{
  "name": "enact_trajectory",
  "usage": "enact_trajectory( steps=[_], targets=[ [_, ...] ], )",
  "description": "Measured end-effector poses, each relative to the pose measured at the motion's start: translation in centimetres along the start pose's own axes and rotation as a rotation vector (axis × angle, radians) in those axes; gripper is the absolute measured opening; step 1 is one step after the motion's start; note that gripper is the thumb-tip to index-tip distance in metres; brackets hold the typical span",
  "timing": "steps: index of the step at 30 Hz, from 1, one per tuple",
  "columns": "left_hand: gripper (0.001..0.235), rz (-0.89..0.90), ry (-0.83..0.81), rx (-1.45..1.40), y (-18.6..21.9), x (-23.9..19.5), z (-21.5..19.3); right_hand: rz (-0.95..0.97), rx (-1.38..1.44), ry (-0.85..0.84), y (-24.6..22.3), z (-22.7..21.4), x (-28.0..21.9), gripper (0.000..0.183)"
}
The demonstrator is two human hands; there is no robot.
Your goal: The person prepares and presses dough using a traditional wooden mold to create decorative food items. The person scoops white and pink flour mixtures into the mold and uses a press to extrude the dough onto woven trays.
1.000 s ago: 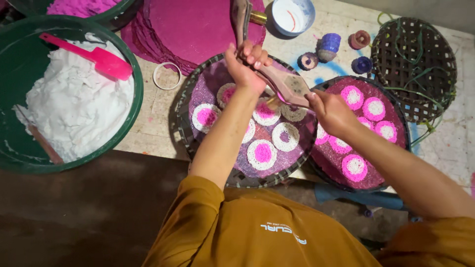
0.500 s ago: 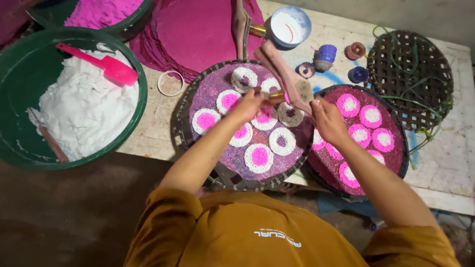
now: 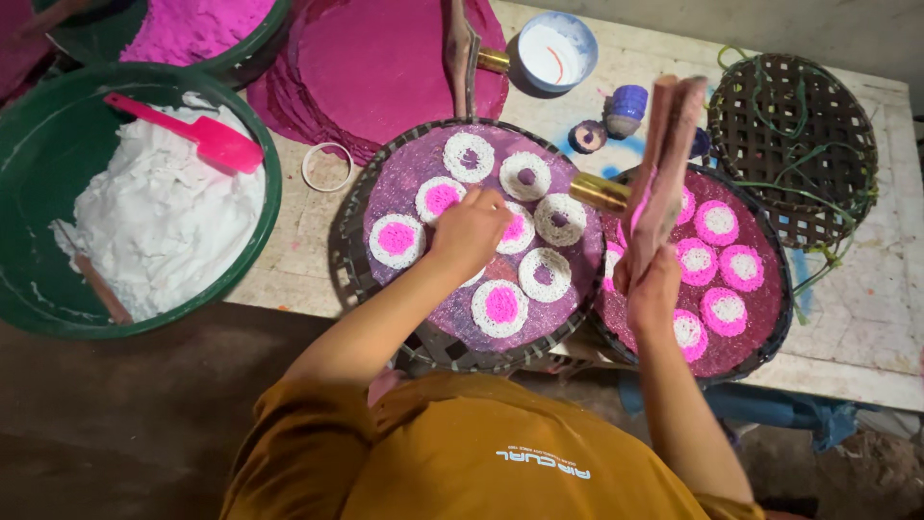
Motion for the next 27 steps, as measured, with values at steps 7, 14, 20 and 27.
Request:
enact_trajectory(
  steps=[7,14,20,27],
  targets=[
    [0.054,-0.011,-0.108,0.054,2.2,-0.6,-3.7,-0.067,0.235,0.035,-1.2,-0.9,-2.6,0.069],
    [0.069,0.199,0.233,-0.044,4.4,-1.4,-16.3,-0.365,-0.282,-0.312,-15.5,4.1,-3.1,0.063],
    [0.036,0.233,-0.217,-0.577,7.5,-8.0,-20.9,-1.095,-0.617,-0.81,-29.1,12.8,-10.5,0.059],
    [0.025,0.162,-0.603,-0.685,1.4,-12.0,-26.2,-1.674,-0.459,-1.204,-36.4,27.5,-8.4,0.066]
  ],
)
Point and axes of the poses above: each hand's wrist, its own x-axis towards the middle knuckle, its own z-axis out of the palm, y = z × x, the point moved 6 cm from there along x, towards the middle knuckle
